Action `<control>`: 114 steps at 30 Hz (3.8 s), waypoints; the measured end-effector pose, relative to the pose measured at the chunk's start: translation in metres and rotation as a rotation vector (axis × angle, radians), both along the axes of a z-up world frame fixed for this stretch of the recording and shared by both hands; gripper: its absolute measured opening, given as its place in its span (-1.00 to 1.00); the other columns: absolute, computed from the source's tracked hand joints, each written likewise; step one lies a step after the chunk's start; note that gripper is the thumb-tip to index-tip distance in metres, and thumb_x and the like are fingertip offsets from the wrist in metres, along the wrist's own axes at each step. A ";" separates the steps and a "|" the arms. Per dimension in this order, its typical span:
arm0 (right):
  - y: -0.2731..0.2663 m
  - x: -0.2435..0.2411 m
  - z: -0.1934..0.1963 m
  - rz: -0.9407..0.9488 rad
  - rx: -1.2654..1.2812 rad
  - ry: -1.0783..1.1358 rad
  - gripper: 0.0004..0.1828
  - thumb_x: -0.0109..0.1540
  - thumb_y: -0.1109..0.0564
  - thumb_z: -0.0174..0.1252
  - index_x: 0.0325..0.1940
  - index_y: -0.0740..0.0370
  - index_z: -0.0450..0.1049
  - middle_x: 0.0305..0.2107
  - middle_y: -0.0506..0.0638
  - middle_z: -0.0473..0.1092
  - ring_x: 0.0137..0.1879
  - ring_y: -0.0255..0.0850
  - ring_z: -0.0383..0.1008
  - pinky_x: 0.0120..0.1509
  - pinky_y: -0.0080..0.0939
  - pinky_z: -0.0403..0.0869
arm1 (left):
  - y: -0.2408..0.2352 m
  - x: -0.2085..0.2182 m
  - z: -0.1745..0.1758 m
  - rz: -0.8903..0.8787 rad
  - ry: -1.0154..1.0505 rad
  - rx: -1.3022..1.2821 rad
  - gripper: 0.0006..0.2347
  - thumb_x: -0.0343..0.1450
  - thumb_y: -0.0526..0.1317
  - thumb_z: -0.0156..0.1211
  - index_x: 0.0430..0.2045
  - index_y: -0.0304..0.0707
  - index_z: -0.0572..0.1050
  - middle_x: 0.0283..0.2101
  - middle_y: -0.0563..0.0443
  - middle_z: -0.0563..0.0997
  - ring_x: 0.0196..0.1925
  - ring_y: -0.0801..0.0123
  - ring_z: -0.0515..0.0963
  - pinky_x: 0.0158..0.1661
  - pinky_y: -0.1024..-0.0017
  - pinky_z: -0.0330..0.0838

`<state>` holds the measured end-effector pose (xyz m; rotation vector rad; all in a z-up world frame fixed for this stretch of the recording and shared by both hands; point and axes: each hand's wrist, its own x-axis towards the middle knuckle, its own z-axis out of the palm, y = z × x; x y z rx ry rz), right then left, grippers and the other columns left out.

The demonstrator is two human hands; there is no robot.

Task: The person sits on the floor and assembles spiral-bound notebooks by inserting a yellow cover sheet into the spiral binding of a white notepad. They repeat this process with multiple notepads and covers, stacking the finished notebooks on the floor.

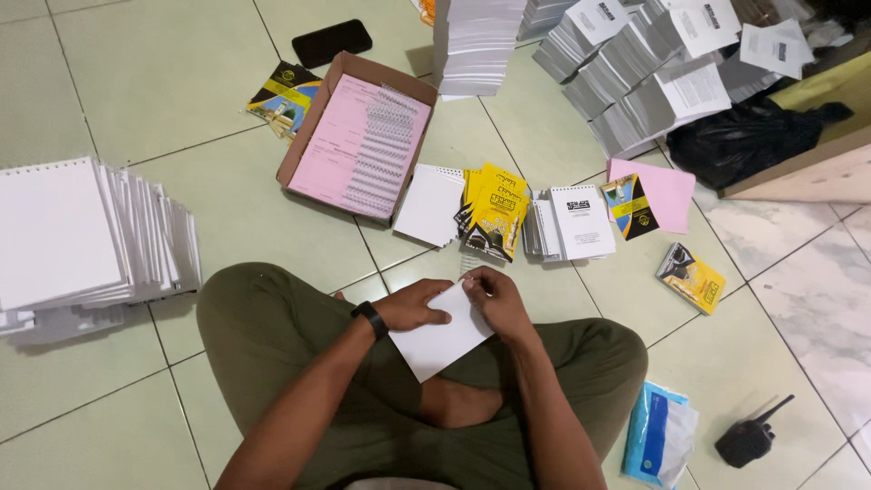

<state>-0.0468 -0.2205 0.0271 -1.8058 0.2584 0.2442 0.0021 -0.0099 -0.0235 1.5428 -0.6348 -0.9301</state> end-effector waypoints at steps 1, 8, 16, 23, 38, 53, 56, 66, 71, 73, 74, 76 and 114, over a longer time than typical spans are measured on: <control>0.003 -0.001 0.001 -0.001 0.001 -0.001 -0.82 0.31 0.15 0.20 -0.08 0.29 0.60 -0.46 0.01 0.38 -0.25 -0.17 0.42 -0.03 -0.08 0.45 | 0.001 0.000 0.005 -0.001 -0.001 0.001 -0.57 0.35 -0.19 0.35 0.12 -0.29 0.49 0.09 -0.18 0.60 0.19 0.16 0.52 0.27 0.16 0.29; 0.020 -0.005 0.021 -0.141 -0.033 0.009 -0.85 0.30 0.20 0.17 -0.12 0.31 0.58 -0.42 0.07 0.38 -0.21 -0.10 0.43 0.00 -0.09 0.42 | 0.001 0.000 0.000 0.008 -0.008 0.008 -0.57 0.38 -0.20 0.31 0.15 -0.30 0.47 0.10 -0.18 0.60 0.19 0.11 0.52 0.27 0.12 0.28; 0.020 -0.009 0.038 -0.134 -0.225 0.007 -0.85 0.29 0.21 0.21 -0.09 0.31 0.57 -0.37 0.14 0.42 -0.12 -0.03 0.49 0.12 0.00 0.42 | -0.003 -0.003 0.005 -0.004 0.017 -0.010 -0.62 0.40 -0.25 0.25 0.14 -0.23 0.50 0.06 -0.08 0.64 0.11 0.26 0.55 0.22 0.20 0.34; 0.008 -0.009 0.026 -0.035 -0.061 0.017 -0.82 0.35 0.17 0.14 -0.08 0.36 0.54 -0.39 0.12 0.40 -0.14 -0.06 0.44 0.11 0.01 0.41 | -0.001 -0.003 0.012 -0.007 -0.005 0.020 -0.58 0.40 -0.22 0.24 0.18 -0.29 0.45 0.12 -0.19 0.59 0.18 0.11 0.52 0.26 0.11 0.29; 0.013 -0.008 0.034 -0.054 -0.234 -0.122 -0.79 0.27 0.14 0.29 -0.18 0.37 0.51 -0.46 0.15 0.36 -0.20 -0.02 0.42 0.03 0.04 0.42 | -0.001 0.002 -0.008 0.019 -0.037 -0.061 -0.59 0.39 -0.25 0.27 0.15 -0.30 0.47 0.09 -0.17 0.61 0.14 0.17 0.54 0.25 0.11 0.32; 0.003 -0.011 0.020 0.059 -0.238 -0.088 -0.73 0.29 0.04 0.29 -0.20 0.34 0.51 -0.51 0.15 0.39 -0.26 -0.04 0.46 -0.05 0.00 0.45 | 0.002 0.000 0.006 0.032 -0.064 -0.033 -0.59 0.36 -0.20 0.30 0.10 -0.35 0.48 0.06 -0.28 0.60 0.15 0.06 0.53 0.23 0.07 0.32; 0.004 -0.012 0.019 0.044 -0.254 -0.095 -0.74 0.30 0.05 0.28 -0.24 0.32 0.48 -0.53 0.14 0.36 -0.29 -0.04 0.45 -0.11 -0.04 0.43 | 0.002 0.003 -0.001 0.021 -0.051 -0.077 -0.62 0.37 -0.21 0.32 0.08 -0.27 0.52 0.02 -0.17 0.64 0.10 0.21 0.55 0.19 0.15 0.37; 0.007 -0.009 0.026 -0.002 -0.247 -0.089 -0.70 0.23 0.03 0.39 -0.28 0.32 0.50 -0.54 0.12 0.37 -0.31 -0.09 0.42 -0.13 -0.09 0.42 | 0.004 0.010 0.013 0.045 -0.063 -0.045 -0.65 0.34 -0.21 0.34 -0.01 -0.31 0.54 -0.07 -0.17 0.66 0.00 0.18 0.59 0.12 0.14 0.40; 0.000 -0.012 0.011 0.009 -0.170 -0.060 -0.70 0.23 0.03 0.37 -0.31 0.34 0.50 -0.56 0.12 0.34 -0.31 -0.10 0.38 -0.10 -0.08 0.41 | 0.002 0.004 0.012 0.070 -0.068 -0.029 -0.65 0.33 -0.19 0.35 -0.01 -0.27 0.54 -0.07 -0.16 0.66 0.02 0.21 0.57 0.13 0.17 0.40; 0.001 -0.015 0.009 -0.018 -0.153 -0.056 -0.67 0.21 0.00 0.41 -0.35 0.29 0.48 -0.60 0.03 0.29 -0.34 -0.16 0.33 -0.16 -0.16 0.37 | 0.002 0.002 0.021 0.061 -0.068 -0.022 -0.65 0.34 -0.19 0.35 -0.01 -0.26 0.54 -0.06 -0.17 0.66 0.04 0.19 0.57 0.14 0.18 0.40; 0.004 -0.015 0.014 -0.032 -0.143 -0.058 -0.69 0.21 0.02 0.41 -0.35 0.29 0.50 -0.60 0.03 0.29 -0.34 -0.17 0.33 -0.16 -0.17 0.37 | 0.003 0.003 0.024 0.066 -0.080 0.003 -0.61 0.33 -0.17 0.35 0.02 -0.30 0.51 -0.03 -0.26 0.63 0.09 0.06 0.56 0.16 0.11 0.38; 0.001 -0.014 0.016 -0.039 -0.134 -0.068 -0.71 0.20 0.04 0.42 -0.35 0.29 0.51 -0.60 0.03 0.29 -0.34 -0.18 0.32 -0.16 -0.18 0.36 | 0.004 0.002 0.028 0.079 -0.100 0.027 -0.57 0.33 -0.14 0.35 0.05 -0.35 0.49 0.00 -0.35 0.61 0.13 -0.06 0.55 0.18 0.05 0.35; -0.023 -0.021 0.014 0.101 0.065 -0.003 -0.67 0.32 0.06 0.26 -0.46 0.07 0.29 -0.53 -0.18 0.20 -0.35 -0.36 0.14 -0.25 -0.31 0.12 | 0.015 0.004 0.067 0.140 0.100 -0.124 -0.62 0.30 -0.21 0.29 0.00 -0.25 0.48 -0.01 0.08 0.61 -0.04 0.46 0.55 -0.03 0.50 0.41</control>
